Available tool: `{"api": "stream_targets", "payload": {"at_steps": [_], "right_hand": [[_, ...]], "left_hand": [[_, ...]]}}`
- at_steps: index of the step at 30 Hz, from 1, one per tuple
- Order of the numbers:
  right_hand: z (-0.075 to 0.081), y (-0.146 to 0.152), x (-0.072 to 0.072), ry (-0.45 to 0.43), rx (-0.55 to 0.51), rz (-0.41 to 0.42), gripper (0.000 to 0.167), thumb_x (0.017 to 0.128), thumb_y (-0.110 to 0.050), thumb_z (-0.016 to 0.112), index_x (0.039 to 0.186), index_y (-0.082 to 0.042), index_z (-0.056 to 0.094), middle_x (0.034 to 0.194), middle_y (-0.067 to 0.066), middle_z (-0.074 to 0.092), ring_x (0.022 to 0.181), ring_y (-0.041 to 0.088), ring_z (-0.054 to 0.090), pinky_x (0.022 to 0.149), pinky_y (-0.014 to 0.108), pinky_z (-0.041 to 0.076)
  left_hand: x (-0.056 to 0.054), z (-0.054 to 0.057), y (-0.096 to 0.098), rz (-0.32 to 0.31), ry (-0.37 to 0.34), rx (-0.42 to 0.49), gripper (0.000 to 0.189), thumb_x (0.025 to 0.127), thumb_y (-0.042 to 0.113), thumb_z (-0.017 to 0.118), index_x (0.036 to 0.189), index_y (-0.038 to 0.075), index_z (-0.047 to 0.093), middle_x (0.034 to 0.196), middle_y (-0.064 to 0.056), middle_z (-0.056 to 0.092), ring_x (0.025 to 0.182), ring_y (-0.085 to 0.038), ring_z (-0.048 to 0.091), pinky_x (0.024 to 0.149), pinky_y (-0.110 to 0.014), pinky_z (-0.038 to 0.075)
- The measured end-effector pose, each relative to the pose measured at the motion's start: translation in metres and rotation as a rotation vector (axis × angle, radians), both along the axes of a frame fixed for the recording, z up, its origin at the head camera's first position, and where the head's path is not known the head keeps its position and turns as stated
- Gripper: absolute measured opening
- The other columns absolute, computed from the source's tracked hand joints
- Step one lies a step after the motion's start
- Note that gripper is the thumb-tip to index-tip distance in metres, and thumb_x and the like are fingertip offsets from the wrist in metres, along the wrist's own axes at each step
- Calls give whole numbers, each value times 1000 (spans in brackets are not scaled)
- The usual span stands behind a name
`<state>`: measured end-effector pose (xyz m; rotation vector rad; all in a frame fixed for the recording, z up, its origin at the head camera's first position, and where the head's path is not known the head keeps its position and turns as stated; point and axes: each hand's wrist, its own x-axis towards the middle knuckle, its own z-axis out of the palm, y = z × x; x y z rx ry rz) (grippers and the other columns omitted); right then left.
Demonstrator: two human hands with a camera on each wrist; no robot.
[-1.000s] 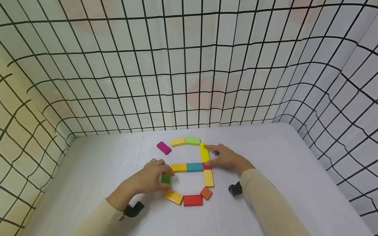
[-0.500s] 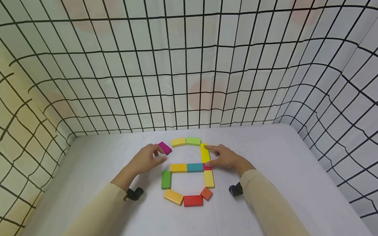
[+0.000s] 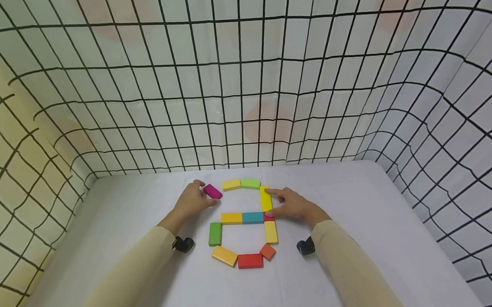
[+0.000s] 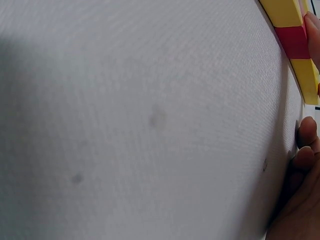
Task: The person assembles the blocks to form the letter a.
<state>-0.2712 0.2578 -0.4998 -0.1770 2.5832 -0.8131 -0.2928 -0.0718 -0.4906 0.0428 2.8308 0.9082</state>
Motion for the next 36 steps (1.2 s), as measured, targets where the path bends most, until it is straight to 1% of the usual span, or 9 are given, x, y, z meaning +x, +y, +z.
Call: {"api": "stream_targets", "payload": {"at_steps": [3,8,15,20,22,25,29,31,36], "right_hand": [[1,0,0,-2,2,-4,89,82,-53,81,158,-31,39,120,12,48,112,29,46,93,44,42],[0,-1,1,-11,0,-17,87,83,-51,81,157,-32,40,121,12,48,113,29,45,95,44,42],[-1,-2,1,-5,2,-7,88,83,-51,82,157,-31,40,116,11,46,111,29,45,90,42,40],[-1,-3,1,-8,0,-12,87,83,-50,81,157,-32,40,117,11,46,112,29,45,91,42,40],[-1,-3,2,-9,4,-15,86,83,-49,81,157,-33,40,119,11,47,113,28,45,93,42,41],[0,-3,2,-4,7,-9,86,84,-48,81,157,-32,40,118,11,47,112,29,45,93,43,41],[0,-4,2,-2,9,-1,87,84,-48,81,158,-31,39,114,11,46,110,28,45,90,42,41],[0,-4,2,-4,14,-4,87,83,-50,81,158,-32,39,116,11,47,111,28,45,93,43,42],[2,-4,3,-7,19,-10,90,82,-54,81,158,-32,38,125,12,50,116,29,46,103,50,44]], "left_hand": [[-1,-1,-1,13,-1,5,76,82,46,82,138,4,51,124,-17,60,107,-29,57,100,-44,51],[-1,-2,-3,8,2,3,69,83,45,81,132,3,54,117,-15,60,103,-27,56,95,-42,51],[0,-4,-5,5,-3,8,67,83,44,82,129,3,55,114,-13,61,101,-26,56,93,-41,51],[1,-4,-7,-5,4,21,67,81,45,83,128,4,57,111,-12,61,98,-25,56,90,-39,51],[2,-3,-7,-10,9,29,67,80,45,84,127,4,57,108,-11,61,97,-24,56,87,-38,51],[6,-1,-7,-19,17,38,66,79,46,85,125,6,58,105,-9,61,94,-23,56,83,-36,51],[14,4,-6,-36,28,48,65,77,47,86,121,8,59,101,-8,61,91,-22,55,77,-33,49],[18,6,-6,-49,35,53,63,76,47,87,118,9,59,100,-7,61,90,-21,55,74,-31,48],[31,13,-1,-90,66,57,60,76,48,87,114,11,58,100,-6,60,87,-21,55,70,-31,46]]}}
